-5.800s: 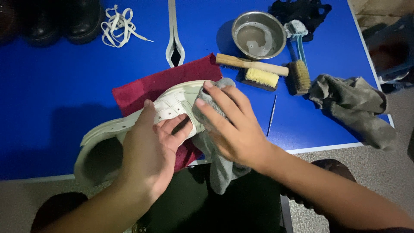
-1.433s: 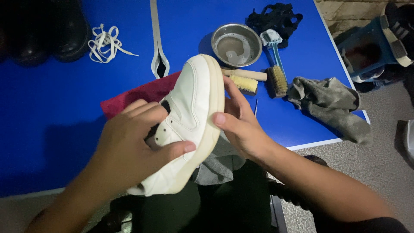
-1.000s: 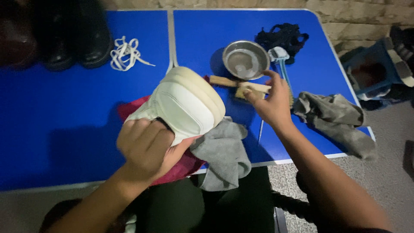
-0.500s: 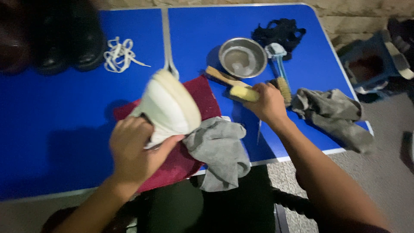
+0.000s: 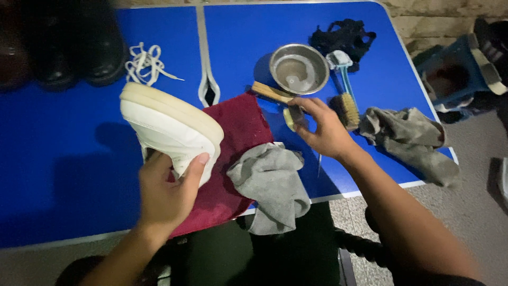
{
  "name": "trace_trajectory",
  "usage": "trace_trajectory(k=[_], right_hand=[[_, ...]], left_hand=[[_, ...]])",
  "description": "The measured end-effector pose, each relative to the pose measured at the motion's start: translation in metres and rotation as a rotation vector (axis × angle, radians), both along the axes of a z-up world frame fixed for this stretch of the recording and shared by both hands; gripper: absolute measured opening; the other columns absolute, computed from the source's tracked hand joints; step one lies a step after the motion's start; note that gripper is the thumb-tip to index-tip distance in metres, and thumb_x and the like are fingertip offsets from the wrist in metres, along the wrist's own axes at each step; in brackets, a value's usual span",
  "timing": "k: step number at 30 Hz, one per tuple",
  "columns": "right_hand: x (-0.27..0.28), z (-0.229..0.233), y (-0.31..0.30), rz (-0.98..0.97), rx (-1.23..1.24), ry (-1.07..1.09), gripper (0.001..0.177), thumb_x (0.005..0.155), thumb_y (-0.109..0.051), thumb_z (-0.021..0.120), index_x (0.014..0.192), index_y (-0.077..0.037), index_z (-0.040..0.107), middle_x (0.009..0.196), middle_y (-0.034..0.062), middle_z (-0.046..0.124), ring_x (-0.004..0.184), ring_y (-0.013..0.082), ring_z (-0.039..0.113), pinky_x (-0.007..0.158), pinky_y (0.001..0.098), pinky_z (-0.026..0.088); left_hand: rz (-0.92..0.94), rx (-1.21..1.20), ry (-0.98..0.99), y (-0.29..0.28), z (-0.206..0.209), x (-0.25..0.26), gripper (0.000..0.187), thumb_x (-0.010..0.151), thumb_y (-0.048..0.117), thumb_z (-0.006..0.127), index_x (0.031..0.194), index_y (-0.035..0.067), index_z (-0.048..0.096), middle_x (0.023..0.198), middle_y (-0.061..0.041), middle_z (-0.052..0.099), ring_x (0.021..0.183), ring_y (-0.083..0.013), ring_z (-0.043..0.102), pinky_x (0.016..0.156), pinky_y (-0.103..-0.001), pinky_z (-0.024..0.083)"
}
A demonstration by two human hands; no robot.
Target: The person wipes a white sneaker with a gray cloth, then dips the cloth into a metal bowl of soapy water and continues wiping the shoe. They switch to a yellow brush and scrub the shoe's upper and sole areas.
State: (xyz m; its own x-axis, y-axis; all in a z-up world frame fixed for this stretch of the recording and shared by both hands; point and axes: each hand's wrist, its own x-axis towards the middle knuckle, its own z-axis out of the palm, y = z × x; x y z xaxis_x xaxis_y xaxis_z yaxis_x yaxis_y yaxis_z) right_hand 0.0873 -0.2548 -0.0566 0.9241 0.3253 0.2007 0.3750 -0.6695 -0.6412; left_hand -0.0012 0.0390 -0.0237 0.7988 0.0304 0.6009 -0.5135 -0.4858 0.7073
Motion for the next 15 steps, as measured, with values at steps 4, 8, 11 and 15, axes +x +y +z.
trace_trajectory(k=[4, 8, 11, 15], right_hand=[[-0.01, 0.007, 0.018, 0.005, 0.031, 0.117, 0.047, 0.083, -0.025, 0.063, 0.128, -0.018, 0.048, 0.118, 0.0249, 0.052, 0.111, 0.0487, 0.051, 0.094, 0.0576, 0.04], [-0.007, -0.015, 0.024, -0.172, 0.028, 0.131, 0.036, 0.089, -0.032, 0.06, 0.12, -0.014, 0.058, 0.115, 0.0242, 0.055, 0.105, 0.0455, 0.056, 0.088, 0.0531, 0.045], [-0.013, -0.008, 0.031, -0.35, 0.068, 0.22, 0.041, 0.079, -0.032, 0.069, 0.114, -0.014, 0.063, 0.121, 0.0218, 0.05, 0.11, 0.0439, 0.053, 0.092, 0.0524, 0.043], [-0.015, -0.011, 0.026, -0.509, -0.04, 0.366, 0.069, 0.063, -0.036, 0.076, 0.126, -0.017, 0.056, 0.132, 0.0239, 0.04, 0.12, 0.0441, 0.047, 0.099, 0.0524, 0.038]], left_hand=[[0.032, -0.154, 0.134, -0.004, 0.0, -0.004, 0.02, 0.087, 0.012, 0.064, 0.094, -0.007, 0.062, 0.083, -0.025, 0.061, 0.093, -0.0325, 0.062, 0.077, -0.045, 0.046], [0.116, -0.339, 0.345, -0.007, 0.006, -0.008, 0.022, 0.088, 0.019, 0.062, 0.092, -0.002, 0.061, 0.079, -0.015, 0.059, 0.079, -0.0211, 0.054, 0.074, -0.04, 0.043], [0.102, -0.649, 0.548, -0.015, -0.006, -0.013, 0.022, 0.083, 0.021, 0.067, 0.083, 0.002, 0.058, 0.072, -0.006, 0.05, 0.069, -0.0141, 0.046, 0.062, -0.027, 0.038], [-0.109, -1.075, 0.681, -0.022, 0.008, -0.022, 0.032, 0.078, 0.024, 0.067, 0.098, 0.003, 0.053, 0.096, -0.005, 0.049, 0.089, -0.0129, 0.046, 0.078, -0.025, 0.033]])
